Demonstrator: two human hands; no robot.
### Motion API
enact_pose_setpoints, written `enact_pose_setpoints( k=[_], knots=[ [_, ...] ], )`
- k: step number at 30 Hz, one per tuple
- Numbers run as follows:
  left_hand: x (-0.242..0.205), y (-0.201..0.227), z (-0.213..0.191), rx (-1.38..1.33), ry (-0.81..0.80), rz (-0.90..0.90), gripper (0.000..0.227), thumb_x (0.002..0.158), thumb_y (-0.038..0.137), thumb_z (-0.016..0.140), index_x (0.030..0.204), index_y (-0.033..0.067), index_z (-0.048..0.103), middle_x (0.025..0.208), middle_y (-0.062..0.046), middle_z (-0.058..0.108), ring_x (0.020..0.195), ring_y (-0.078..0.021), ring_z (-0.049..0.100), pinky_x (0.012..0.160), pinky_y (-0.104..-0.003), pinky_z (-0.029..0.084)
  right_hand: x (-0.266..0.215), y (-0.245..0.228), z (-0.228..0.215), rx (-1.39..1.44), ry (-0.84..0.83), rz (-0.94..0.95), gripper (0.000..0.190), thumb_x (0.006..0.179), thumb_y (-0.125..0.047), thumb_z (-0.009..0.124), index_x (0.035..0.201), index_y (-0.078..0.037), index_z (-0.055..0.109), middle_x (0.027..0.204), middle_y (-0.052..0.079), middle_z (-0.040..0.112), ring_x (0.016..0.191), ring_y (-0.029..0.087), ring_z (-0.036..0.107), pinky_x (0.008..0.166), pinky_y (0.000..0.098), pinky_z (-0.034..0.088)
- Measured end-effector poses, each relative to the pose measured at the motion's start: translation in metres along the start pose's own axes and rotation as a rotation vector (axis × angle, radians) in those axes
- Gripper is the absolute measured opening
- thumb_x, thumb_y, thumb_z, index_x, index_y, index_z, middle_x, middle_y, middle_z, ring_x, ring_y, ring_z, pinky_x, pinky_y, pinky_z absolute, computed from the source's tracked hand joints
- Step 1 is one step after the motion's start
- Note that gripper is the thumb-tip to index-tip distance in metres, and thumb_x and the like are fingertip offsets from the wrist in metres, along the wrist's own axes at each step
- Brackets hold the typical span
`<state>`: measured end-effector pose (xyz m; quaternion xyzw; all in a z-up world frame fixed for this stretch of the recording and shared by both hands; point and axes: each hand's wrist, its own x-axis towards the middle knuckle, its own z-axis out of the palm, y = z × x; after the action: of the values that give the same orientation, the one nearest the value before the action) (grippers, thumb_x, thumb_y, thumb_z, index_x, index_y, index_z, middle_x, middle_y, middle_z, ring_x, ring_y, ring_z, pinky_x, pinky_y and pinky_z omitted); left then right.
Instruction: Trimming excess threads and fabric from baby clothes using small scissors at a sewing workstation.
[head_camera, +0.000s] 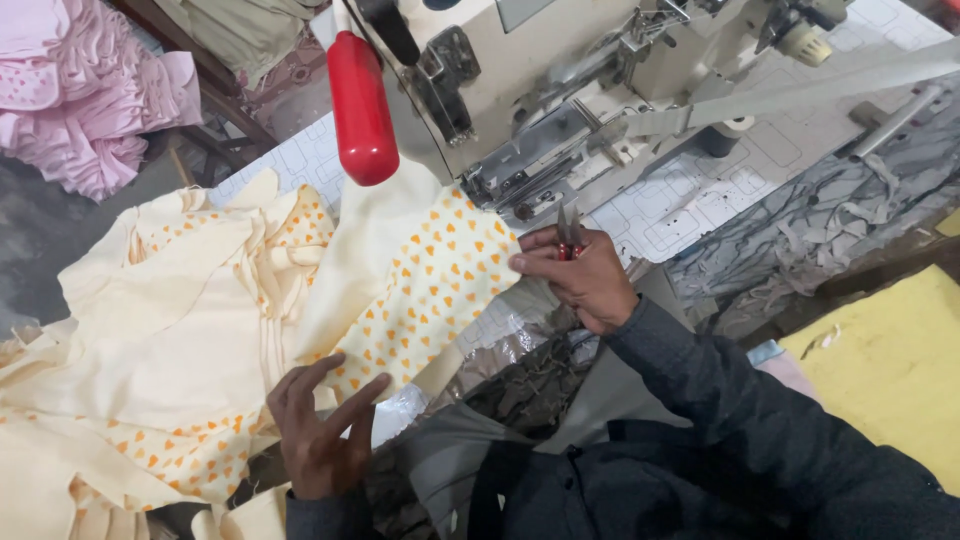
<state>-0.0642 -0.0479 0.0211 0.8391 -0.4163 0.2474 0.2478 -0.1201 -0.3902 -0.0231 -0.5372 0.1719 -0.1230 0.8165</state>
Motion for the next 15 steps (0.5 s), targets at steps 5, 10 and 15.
enact_pose_setpoints(
  k=[5,10,15],
  knots=[
    [0.008,0.0,-0.006,0.005,-0.015,-0.004,0.032,0.091,0.004,0.075,0.106,0.0322,0.079,0.132,-0.01,0.06,0.121,-0.0365,0.053,0.106,-0.047,0.047,-0.023,0.009,0.045,0.222,0.117,0.094,0.023,0.083,-0.006,0.08,0.102,0.003,0.071,0.103,0.018,0.076,0.048,0.01,0.054,0.032,0.0205,0.033],
    [0.003,-0.005,-0.003,0.008,-0.022,0.012,0.025,0.096,0.011,0.073,0.107,0.0328,0.079,0.132,-0.009,0.059,0.119,-0.0369,0.053,0.106,-0.048,0.047,-0.026,0.041,0.077,0.374,0.132,0.219,0.023,0.087,-0.019,0.079,0.101,-0.001,0.076,0.112,0.016,0.075,0.089,0.021,0.074,0.039,0.0311,0.026],
    [0.007,0.022,0.0,0.097,0.001,0.08,0.03,0.094,0.012,0.067,0.105,0.038,0.077,0.123,-0.002,0.065,0.106,-0.0327,0.057,0.089,-0.044,0.048,-0.023,0.054,0.053,0.384,0.042,0.134,0.024,0.091,-0.022,0.076,0.112,-0.015,0.066,0.117,0.004,0.055,0.083,0.021,0.053,0.045,0.0388,0.034]
  ],
)
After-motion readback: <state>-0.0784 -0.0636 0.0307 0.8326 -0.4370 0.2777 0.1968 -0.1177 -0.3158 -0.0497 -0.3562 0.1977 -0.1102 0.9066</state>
